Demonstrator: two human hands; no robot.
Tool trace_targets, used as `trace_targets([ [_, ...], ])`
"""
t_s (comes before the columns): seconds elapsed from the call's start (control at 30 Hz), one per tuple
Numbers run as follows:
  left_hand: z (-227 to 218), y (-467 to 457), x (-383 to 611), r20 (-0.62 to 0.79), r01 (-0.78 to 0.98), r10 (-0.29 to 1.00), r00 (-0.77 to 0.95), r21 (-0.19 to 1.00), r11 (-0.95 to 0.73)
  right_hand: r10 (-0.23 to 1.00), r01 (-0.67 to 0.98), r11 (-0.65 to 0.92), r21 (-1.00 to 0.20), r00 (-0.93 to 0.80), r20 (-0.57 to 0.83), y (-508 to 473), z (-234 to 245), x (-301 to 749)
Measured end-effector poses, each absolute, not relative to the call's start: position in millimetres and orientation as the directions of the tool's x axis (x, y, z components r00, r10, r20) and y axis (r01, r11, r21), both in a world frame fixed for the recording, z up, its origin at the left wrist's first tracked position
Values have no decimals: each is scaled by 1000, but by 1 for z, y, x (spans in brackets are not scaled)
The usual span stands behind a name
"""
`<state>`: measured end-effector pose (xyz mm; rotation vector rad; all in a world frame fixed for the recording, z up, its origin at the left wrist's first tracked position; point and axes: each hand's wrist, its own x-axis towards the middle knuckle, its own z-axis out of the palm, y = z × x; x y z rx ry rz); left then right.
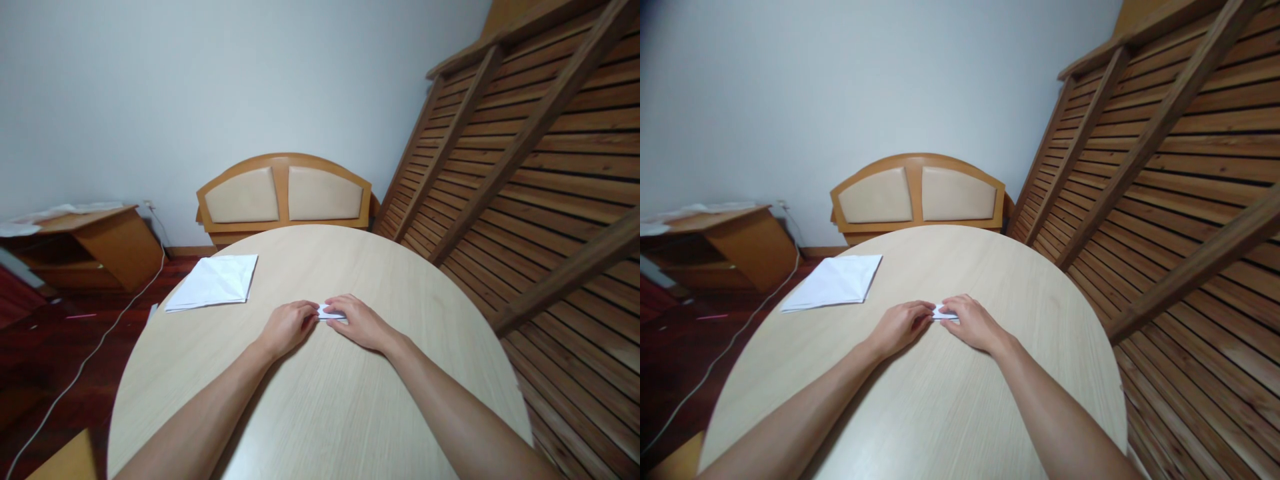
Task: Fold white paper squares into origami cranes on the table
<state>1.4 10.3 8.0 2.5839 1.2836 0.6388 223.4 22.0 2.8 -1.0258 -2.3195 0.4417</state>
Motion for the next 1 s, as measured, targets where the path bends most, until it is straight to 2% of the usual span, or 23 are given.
trace_targets([
  [0.2,8,9,1,320,723,813,487,373,-581,758,553,647,-524,-538,368,22,4,223],
  [0.5,1,12,2,338,786,887,314,432,-443,769,580,636,-509,-527,361,21,8,222],
  [0.87,3,12,0,353,765,863,362,417,-491,784,579,618,-531,-503,364,19,11,220],
  [1.0,3,12,0,366,750,849,381,415,-515,760,519,645,-560,-514,399,20,13,221],
])
